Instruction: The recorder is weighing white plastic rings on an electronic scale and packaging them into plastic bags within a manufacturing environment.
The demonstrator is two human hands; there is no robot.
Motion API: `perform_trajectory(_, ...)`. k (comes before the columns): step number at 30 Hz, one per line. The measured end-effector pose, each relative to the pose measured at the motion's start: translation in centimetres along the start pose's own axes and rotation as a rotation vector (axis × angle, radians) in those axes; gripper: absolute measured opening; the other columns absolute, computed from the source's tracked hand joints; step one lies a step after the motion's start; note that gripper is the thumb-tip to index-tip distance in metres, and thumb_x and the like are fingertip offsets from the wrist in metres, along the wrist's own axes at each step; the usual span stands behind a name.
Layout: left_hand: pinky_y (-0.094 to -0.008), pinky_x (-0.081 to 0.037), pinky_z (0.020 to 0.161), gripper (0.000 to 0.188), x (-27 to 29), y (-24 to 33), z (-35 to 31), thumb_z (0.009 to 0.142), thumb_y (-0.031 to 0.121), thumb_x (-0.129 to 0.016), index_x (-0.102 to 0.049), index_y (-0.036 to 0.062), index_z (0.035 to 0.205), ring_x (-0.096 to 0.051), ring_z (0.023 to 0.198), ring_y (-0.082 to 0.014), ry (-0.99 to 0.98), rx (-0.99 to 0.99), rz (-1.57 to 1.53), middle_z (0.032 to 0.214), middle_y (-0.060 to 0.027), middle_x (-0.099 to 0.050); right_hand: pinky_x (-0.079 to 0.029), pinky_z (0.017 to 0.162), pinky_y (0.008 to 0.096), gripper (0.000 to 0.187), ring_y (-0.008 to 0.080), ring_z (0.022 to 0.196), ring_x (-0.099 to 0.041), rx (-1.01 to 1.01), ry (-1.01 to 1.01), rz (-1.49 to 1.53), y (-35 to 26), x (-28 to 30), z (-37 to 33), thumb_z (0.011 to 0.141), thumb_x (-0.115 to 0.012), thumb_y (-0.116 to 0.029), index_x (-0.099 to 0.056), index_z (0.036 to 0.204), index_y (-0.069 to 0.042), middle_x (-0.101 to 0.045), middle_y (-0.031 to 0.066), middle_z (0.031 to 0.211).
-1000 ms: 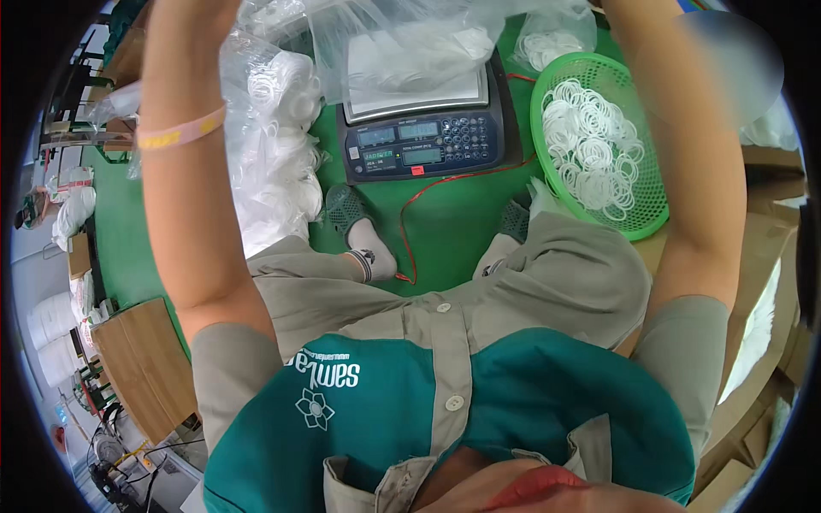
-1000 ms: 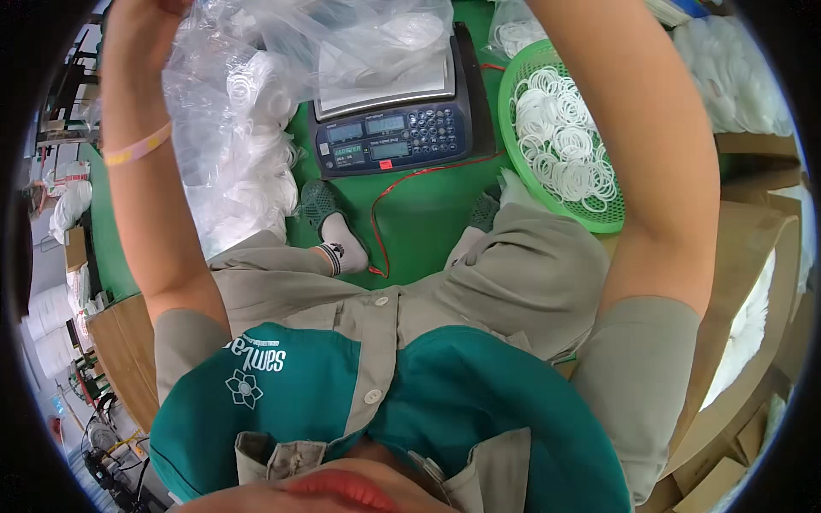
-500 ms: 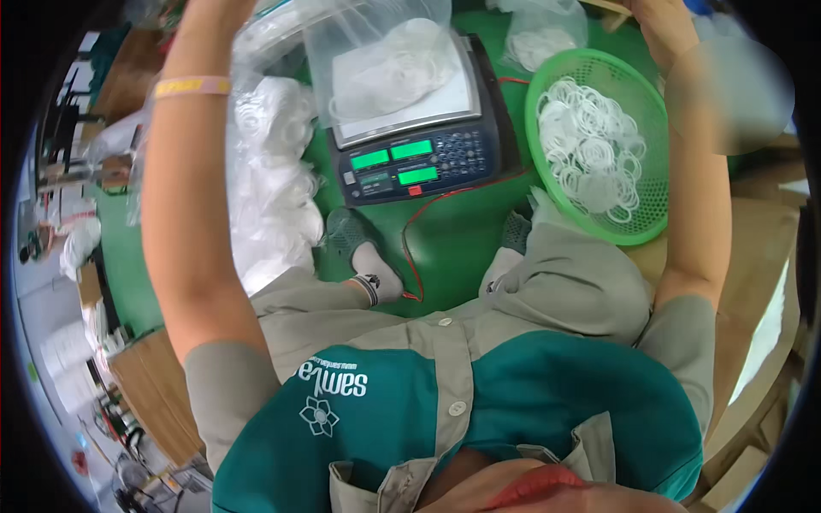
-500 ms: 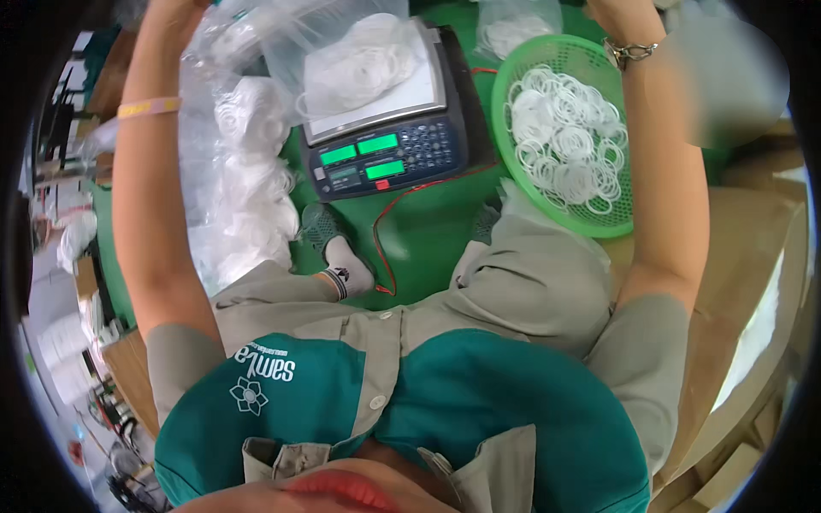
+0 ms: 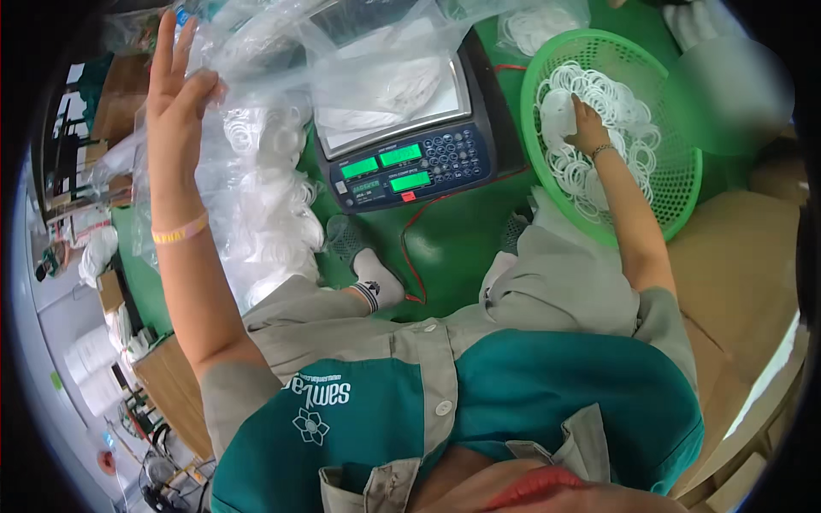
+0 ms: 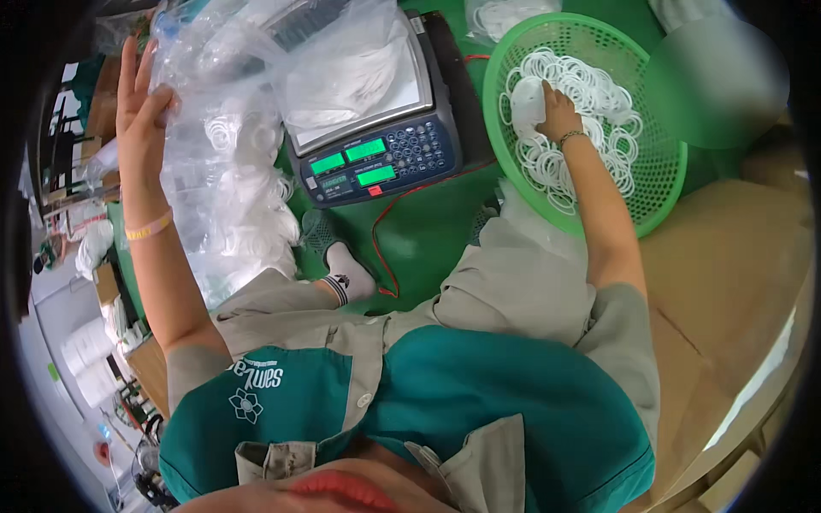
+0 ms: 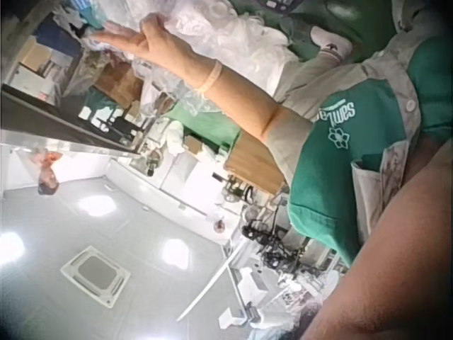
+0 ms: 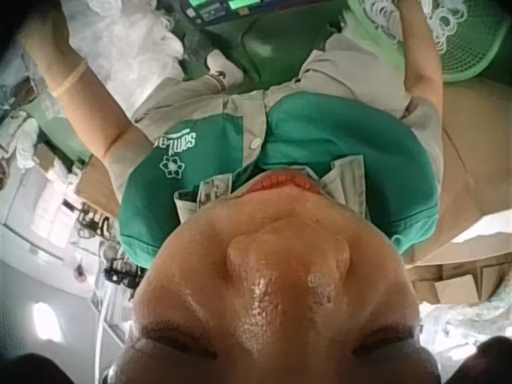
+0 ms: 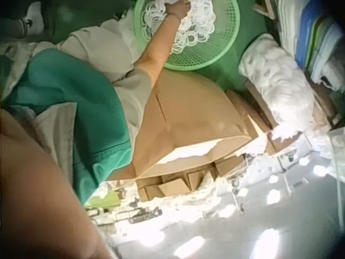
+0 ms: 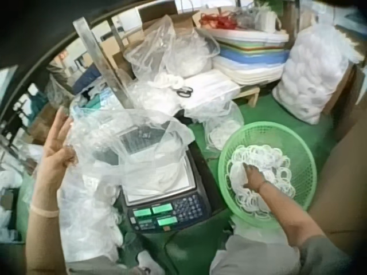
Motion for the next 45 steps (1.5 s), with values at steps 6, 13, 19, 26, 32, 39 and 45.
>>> perform_trajectory(6, -0.0231, -0.044, 0.059, 0.07, 6.2, -7.1, 2.9, 0.073, -0.004, -0.049, -0.023, 0.0126, 0.136, -0.051, 0.067, -0.0091, 0.35, 0.266, 0.094, 0.13, -0.0166, -0.038, -0.038, 0.084, 0.0492, 0.062, 0.0294, 0.101, -0.054, -0.311, -0.049, 0.051, -3.2, -0.5, -0.1, 0.065, -0.067, -0.024, -0.038, 0.119, -0.014, -0.056, 0.0116, 0.109)
perform_trajectory(13, -0.0261, -0.046, 0.074, 0.066, 0.4, -3.9, 1.4, 0.078, -0.003, -0.046, -0.022, 0.017, 0.137, -0.055, 0.089, -0.015, 0.212, 0.071, 0.137, 0.131, -0.0139, -0.037, -0.045, 0.078, 0.0414, 0.041, 0.0369, 0.089, -0.057, -0.327, 0.13, 0.182, 2.7, 3.7, -2.3, 0.068, -0.061, -0.022, -0.056, 0.104, -0.004, -0.059, 0.0222, 0.096)
perform_trajectory(19, -0.0192, -0.041, 0.057, 0.078, -1.6, -0.6, -0.4, 0.07, -0.002, -0.051, -0.018, 0.0155, 0.139, -0.047, 0.064, -0.0073, 0.164, 0.098, 0.198, 0.136, -0.0165, -0.031, -0.044, 0.079, 0.0393, 0.046, 0.0358, 0.089, -0.057, -0.356, 0.241, 0.229, 5.4, 7.1, -3.5, 0.067, -0.062, -0.023, -0.055, 0.109, -0.005, -0.06, 0.0226, 0.095)
perform_trajectory(26, -0.0393, -0.041, 0.088, 0.08, -0.8, 0.3, -0.8, 0.072, 0.008, -0.06, -0.018, 0.0174, 0.138, -0.035, 0.118, -0.0315, 0.223, 0.087, 0.263, 0.138, -0.0168, -0.024, -0.046, 0.068, 0.0274, 0.033, 0.0178, 0.074, -0.059, -0.412, 0.426, 1.058, 6.5, 11.5, -4.3, 0.068, -0.062, -0.004, -0.055, 0.099, 0.005, -0.063, 0.0113, 0.087)
perform_trajectory(32, -0.0382, -0.031, 0.097, 0.071, 0.6, 2.4, -2.6, 0.078, 0.015, -0.056, -0.019, 0.0169, 0.138, -0.031, 0.121, -0.0313, 0.231, -0.028, 0.218, 0.14, -0.0194, -0.019, -0.048, 0.07, 0.029, 0.025, 0.0182, 0.079, -0.059, -0.288, 0.332, 1.45, 5.4, 16.0, -4.8, 0.074, -0.058, 0.001, -0.053, 0.098, 0.004, -0.062, 0.0104, 0.089)
perform_trajectory(39, -0.0381, -0.031, 0.097, 0.068, 1.4, 1.8, -3.6, 0.078, 0.011, -0.054, -0.022, 0.0159, 0.138, -0.032, 0.121, -0.0298, 0.258, 0.014, 0.108, 0.139, -0.0205, -0.022, -0.046, 0.071, 0.0258, 0.022, 0.0157, 0.08, -0.059, -0.258, 0.262, 1.315, 3.5, 18.1, -5.9, 0.076, -0.058, -0.002, -0.055, 0.097, 0.003, -0.062, 0.0089, 0.089)
perform_trajectory(45, -0.0383, -0.033, 0.096, 0.065, 1.7, 0.6, -3.3, 0.078, 0.012, -0.056, -0.027, 0.0122, 0.135, -0.034, 0.12, -0.0304, 0.216, 0.068, 0.079, 0.136, -0.0189, -0.028, -0.044, 0.068, 0.0238, 0.021, 0.0114, 0.073, -0.057, -0.263, 0.179, 0.955, 2.4, 15.9, -6.5, 0.079, -0.059, -0.008, -0.058, 0.097, 0.003, -0.063, 0.0061, 0.087)
Point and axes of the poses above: each hand's wrist, its own z-axis towards the middle knuckle, its own x-axis out of the back of the hand, y = z × x, the point moved 3 cm from there along z, towards the middle knuckle
